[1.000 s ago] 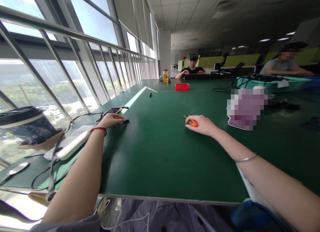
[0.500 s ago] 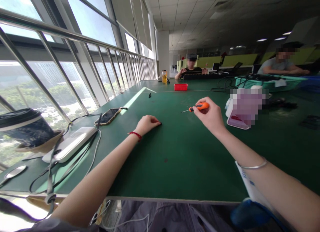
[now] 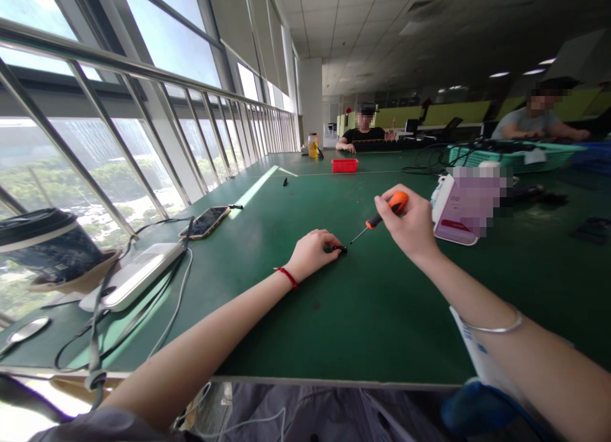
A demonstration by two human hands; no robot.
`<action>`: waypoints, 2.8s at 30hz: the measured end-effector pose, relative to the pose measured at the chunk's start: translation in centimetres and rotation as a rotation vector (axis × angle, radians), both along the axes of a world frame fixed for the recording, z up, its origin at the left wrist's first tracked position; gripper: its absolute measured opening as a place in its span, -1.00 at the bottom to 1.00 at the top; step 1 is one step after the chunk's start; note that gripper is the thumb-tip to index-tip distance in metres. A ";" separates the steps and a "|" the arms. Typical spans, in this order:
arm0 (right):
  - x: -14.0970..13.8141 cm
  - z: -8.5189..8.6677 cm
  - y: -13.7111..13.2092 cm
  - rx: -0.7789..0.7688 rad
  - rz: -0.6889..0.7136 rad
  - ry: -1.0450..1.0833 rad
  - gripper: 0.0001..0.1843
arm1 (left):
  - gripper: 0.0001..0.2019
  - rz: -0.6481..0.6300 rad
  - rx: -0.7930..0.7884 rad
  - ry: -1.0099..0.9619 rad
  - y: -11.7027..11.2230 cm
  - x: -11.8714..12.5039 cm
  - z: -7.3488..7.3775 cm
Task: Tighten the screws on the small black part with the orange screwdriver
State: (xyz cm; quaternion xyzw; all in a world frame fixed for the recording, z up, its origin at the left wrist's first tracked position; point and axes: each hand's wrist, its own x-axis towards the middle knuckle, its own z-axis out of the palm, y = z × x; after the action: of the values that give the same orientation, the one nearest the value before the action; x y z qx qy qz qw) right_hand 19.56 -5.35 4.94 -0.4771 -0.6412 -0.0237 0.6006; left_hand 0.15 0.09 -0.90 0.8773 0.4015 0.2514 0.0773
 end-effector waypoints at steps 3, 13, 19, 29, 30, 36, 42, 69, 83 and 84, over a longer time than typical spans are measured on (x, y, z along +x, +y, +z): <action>-0.2 -0.1 0.0 -0.028 0.020 -0.044 -0.71 | -0.82 -0.008 -0.025 -0.011 0.1 0.0 0.0; -0.2 -0.5 0.3 -0.061 0.024 -0.078 -0.71 | -0.82 -0.034 -0.063 -0.043 0.2 -0.1 0.2; -0.2 -0.6 0.4 -0.058 0.039 -0.086 -0.71 | -0.83 -0.037 -0.087 -0.052 0.1 -0.1 0.4; -0.3 -0.4 0.1 -0.040 0.055 -0.076 -0.71 | -0.79 -0.071 -0.109 -0.066 0.2 -0.3 0.3; -0.3 -0.4 0.0 -0.032 0.053 -0.069 -0.71 | -0.79 -0.076 -0.120 -0.077 0.3 -0.3 0.3; -0.2 -0.5 0.2 -0.029 0.055 -0.061 -0.73 | -0.79 -0.135 -0.193 -0.135 0.7 -0.6 0.4; -0.2 -0.8 0.6 -0.012 0.075 -0.056 -0.75 | -0.79 -0.166 -0.249 -0.186 1.1 -0.7 0.1; -0.5 -0.3 0.1 -0.123 0.063 -0.038 -0.78 | -0.79 -0.235 -0.322 -0.267 1.1 -0.8 0.3; -0.5 -0.1 -0.5 0.016 0.118 -0.065 -0.77 | -0.79 -0.228 -0.301 -0.251 0.8 -0.6 0.2; -0.5 -0.1 -0.5 0.013 0.123 -0.067 -0.76 | -0.79 -0.232 -0.302 -0.254 0.8 -0.6 0.3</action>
State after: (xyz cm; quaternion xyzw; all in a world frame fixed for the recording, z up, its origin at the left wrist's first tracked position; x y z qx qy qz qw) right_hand 19.03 -5.87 4.86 -0.4317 -0.6889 -0.0068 0.5823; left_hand -0.49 0.92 -0.62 0.8574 0.3181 0.2863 0.2858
